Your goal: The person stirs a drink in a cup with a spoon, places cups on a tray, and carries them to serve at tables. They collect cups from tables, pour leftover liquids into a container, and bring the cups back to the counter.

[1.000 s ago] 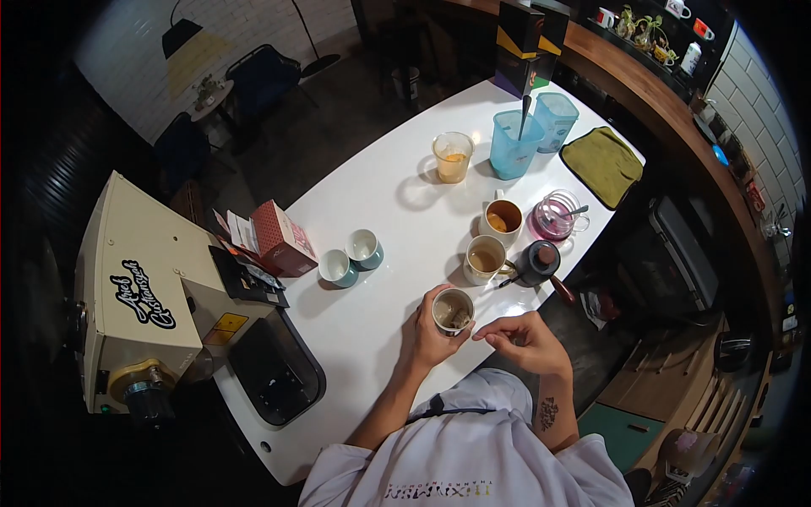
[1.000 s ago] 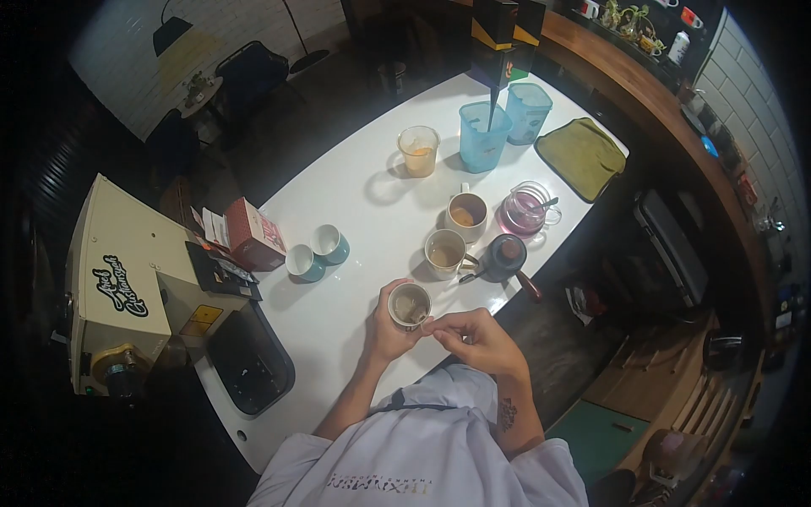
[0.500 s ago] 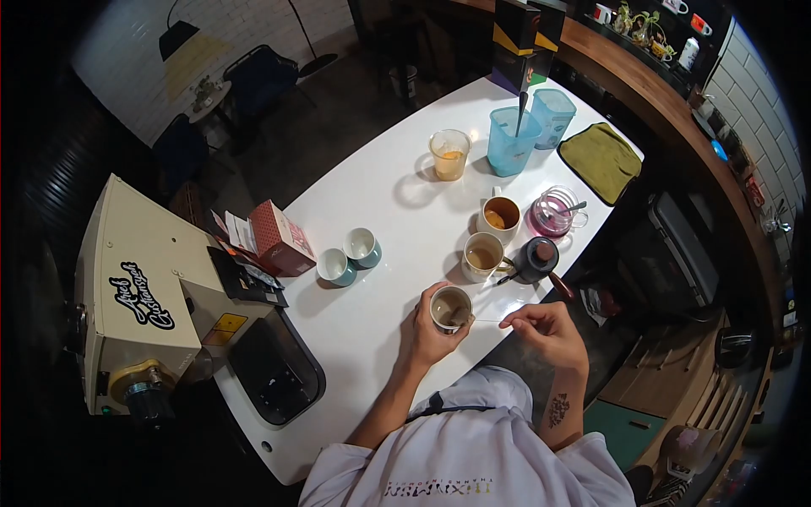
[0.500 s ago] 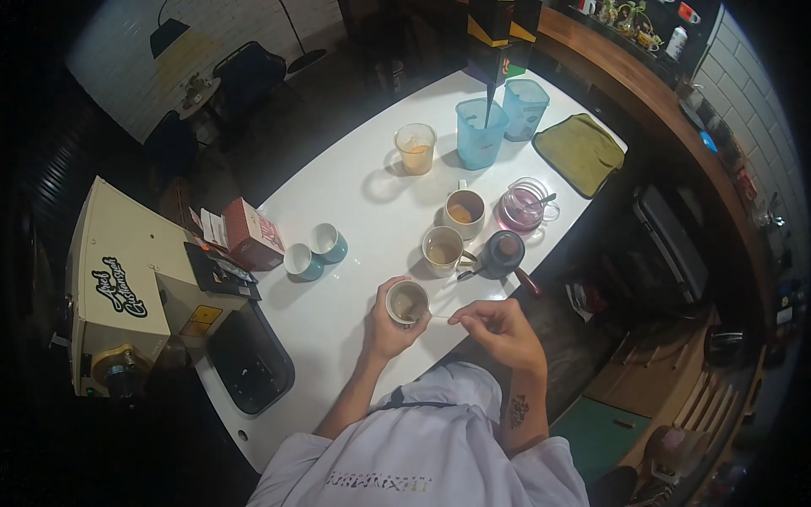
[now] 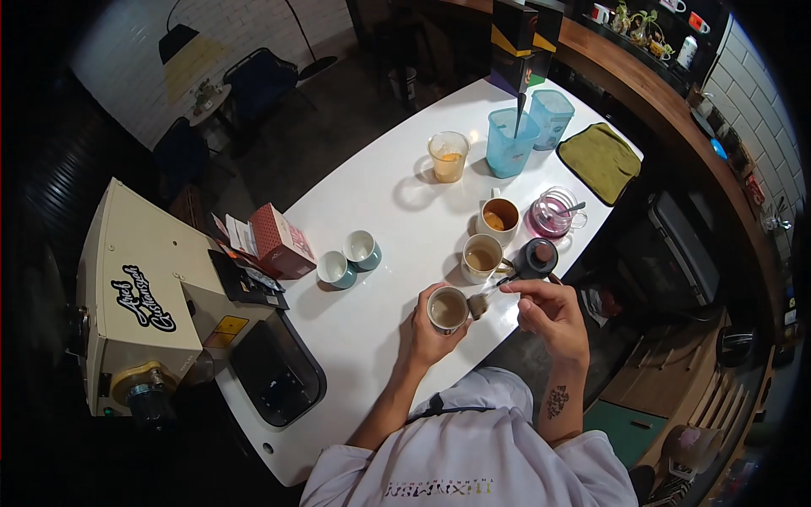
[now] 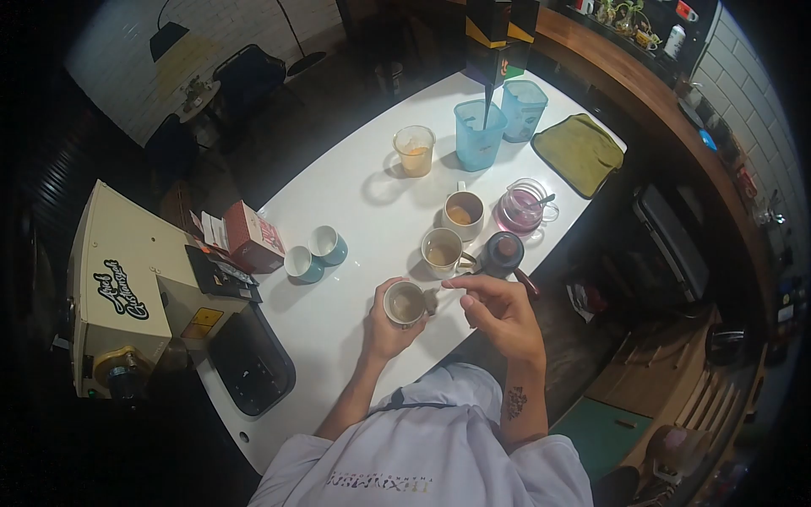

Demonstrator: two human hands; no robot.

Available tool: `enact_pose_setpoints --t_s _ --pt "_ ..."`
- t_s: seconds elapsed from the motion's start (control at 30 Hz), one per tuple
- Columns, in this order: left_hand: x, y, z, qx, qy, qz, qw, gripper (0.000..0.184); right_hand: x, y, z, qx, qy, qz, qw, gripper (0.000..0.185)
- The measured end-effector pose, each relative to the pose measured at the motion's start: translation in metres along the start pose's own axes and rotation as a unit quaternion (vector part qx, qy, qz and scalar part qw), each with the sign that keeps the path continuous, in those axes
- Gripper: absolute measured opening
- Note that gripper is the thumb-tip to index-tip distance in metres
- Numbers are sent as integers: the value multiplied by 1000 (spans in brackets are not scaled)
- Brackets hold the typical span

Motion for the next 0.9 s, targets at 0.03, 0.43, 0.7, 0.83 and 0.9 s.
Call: enact_pose_setpoints --t_s 0.03,0.43,0.7,0.83,0.9 --pt "-1 0 0 -14 10 3 1000 75 3 4 -3 -11 -12 -2 1000 24" --pt "-4 2 -4 -5 -13 23 1000 75 -25 46 -36 -85 -78 52 992 30" --pt "2 10 -7 -10 -2 21 1000 75 -34 78 -24 -70 -83 30 994 35" --pt "7 15 -12 8 -27 25 999 75 -51 94 -11 -50 -119 43 991 36" --pt "8 17 -12 13 -44 31 998 74 -57 100 -7 -47 -121 47 990 36"
Point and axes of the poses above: each hand's wrist, its own y-axis towards the middle knuckle, its own x-axis out of the palm, z = x × y, the point moved 8 cm from there along y, towards the middle knuckle, and after that the axes turned 7 degrees about -x, right-handed, at the moved point
